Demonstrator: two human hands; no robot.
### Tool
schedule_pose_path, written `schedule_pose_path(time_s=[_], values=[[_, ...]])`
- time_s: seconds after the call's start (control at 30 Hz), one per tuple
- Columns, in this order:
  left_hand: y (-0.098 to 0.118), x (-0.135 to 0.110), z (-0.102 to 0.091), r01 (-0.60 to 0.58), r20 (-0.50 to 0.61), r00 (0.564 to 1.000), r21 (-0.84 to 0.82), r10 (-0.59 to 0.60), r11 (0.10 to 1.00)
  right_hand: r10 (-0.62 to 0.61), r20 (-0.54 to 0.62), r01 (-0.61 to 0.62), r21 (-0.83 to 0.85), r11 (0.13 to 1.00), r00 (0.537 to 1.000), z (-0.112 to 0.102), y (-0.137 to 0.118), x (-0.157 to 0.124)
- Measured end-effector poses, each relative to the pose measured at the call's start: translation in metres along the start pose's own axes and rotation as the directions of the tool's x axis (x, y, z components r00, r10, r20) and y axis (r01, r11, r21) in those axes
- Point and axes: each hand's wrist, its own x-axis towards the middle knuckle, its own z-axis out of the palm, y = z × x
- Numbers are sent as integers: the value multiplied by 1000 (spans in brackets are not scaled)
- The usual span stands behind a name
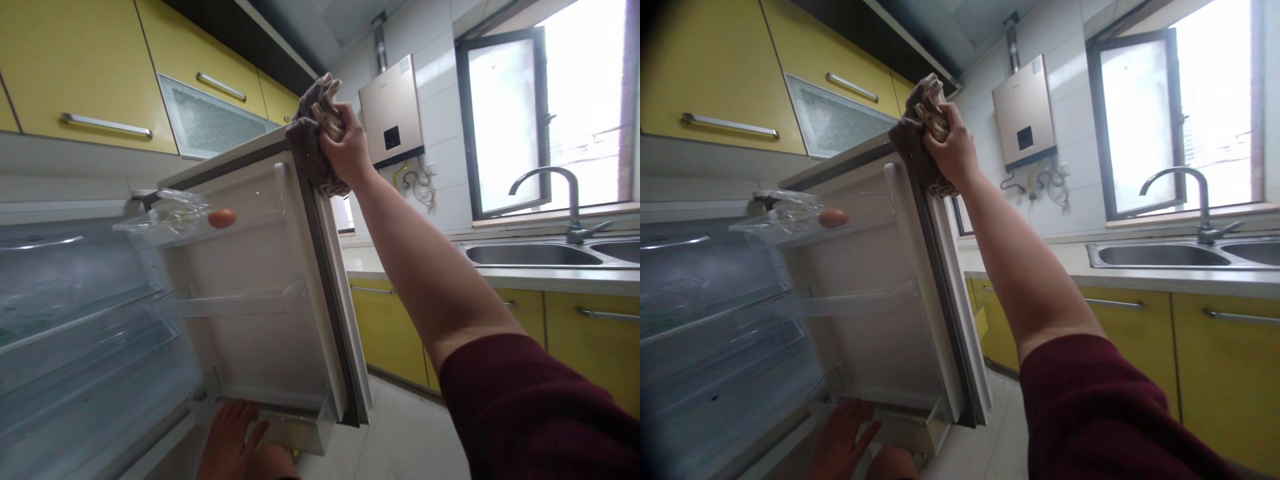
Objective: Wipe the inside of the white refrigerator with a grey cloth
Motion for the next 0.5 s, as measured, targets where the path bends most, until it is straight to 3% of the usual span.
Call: schedule_pose_path(time_s=[0.1,0.23,0.3,0.33,0.5], values=[[-14,-9,9,-12,-15,1000,17,13,1000,10,-1,-10,137,991,1000,-8,-6,-22],[-18,-14,9,24,24,999,-4,-24,1000,46,20,-50,247,968,999,-22,-11,-89],[-14,-13,4,50,51,997,-24,-49,998,88,20,-90,260,961,996,-30,-13,-138],[-12,-13,1,58,59,997,-34,-56,998,156,56,-166,274,947,986,-33,-13,-166],[-4,-6,-9,59,81,995,-75,-53,995,329,48,-332,176,927,943,-42,-3,-331]])
